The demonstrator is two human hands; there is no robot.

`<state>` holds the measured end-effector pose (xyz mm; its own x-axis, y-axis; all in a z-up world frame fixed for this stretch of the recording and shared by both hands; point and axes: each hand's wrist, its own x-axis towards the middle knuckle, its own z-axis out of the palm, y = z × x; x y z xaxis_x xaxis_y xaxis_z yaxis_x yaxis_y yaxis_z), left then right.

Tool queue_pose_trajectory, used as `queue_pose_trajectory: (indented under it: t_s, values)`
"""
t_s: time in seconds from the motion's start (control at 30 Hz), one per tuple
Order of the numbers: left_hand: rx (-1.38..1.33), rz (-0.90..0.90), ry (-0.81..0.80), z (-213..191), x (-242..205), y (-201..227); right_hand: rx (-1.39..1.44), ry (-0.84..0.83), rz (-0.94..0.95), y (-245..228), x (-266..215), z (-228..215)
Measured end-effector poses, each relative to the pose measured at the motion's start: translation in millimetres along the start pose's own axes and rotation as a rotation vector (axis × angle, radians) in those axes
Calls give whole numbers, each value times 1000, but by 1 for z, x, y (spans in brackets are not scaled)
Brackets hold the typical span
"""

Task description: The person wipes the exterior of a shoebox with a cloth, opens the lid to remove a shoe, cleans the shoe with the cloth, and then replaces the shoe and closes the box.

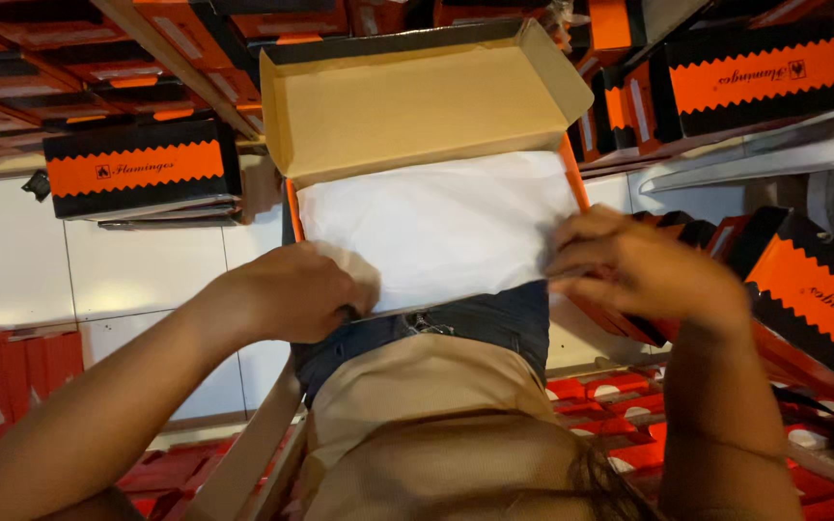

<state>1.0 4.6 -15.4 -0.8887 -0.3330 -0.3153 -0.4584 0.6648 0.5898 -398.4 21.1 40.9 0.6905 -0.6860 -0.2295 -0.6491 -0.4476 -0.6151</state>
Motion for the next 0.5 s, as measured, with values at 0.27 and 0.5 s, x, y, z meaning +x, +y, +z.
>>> queue_pose_trajectory:
  t_s: [0.27,0.5]
  values:
    - [141,-85,-195,15,9,-2,23,-175,180,-11,5,3]
    - [178,-143,-315,13,11,-9,-183,-145,202,-11,1,7]
